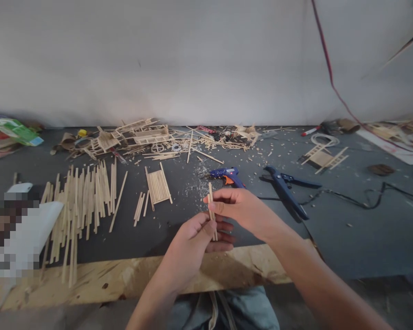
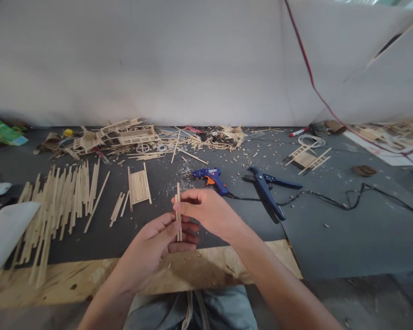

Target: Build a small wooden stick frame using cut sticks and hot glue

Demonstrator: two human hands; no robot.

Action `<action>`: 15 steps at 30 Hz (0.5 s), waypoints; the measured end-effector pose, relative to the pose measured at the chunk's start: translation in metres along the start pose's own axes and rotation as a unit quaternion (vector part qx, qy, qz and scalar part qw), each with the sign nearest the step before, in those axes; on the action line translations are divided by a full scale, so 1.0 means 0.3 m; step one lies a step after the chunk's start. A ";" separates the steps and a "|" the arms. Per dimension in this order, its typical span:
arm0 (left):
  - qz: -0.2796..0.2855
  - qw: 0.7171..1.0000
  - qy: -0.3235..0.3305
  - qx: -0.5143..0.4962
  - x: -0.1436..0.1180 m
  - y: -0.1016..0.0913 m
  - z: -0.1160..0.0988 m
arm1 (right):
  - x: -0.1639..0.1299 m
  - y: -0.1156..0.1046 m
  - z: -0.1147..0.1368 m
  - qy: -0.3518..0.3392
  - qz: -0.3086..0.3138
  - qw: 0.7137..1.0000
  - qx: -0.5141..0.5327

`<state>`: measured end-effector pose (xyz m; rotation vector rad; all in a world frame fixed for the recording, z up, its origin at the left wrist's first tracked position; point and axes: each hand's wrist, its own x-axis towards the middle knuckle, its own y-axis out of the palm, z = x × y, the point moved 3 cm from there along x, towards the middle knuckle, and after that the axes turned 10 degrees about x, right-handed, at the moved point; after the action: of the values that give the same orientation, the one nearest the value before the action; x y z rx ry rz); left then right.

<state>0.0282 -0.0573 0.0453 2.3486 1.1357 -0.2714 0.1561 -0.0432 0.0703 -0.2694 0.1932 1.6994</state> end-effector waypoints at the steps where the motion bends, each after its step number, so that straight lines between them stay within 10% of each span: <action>1: 0.001 1.000 0.000 0.001 -0.001 0.000 0.000 | 0.000 0.001 -0.001 -0.001 -0.001 1.000 0.002; 15: -0.010 1.000 -0.006 0.008 0.009 0.019 0.003 | -0.015 -0.008 -0.009 0.004 -0.015 1.000 0.001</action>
<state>0.0344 -0.0588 0.0456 2.3469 1.1568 -0.3032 0.1593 -0.0478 0.0690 -0.2764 0.1958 1.6690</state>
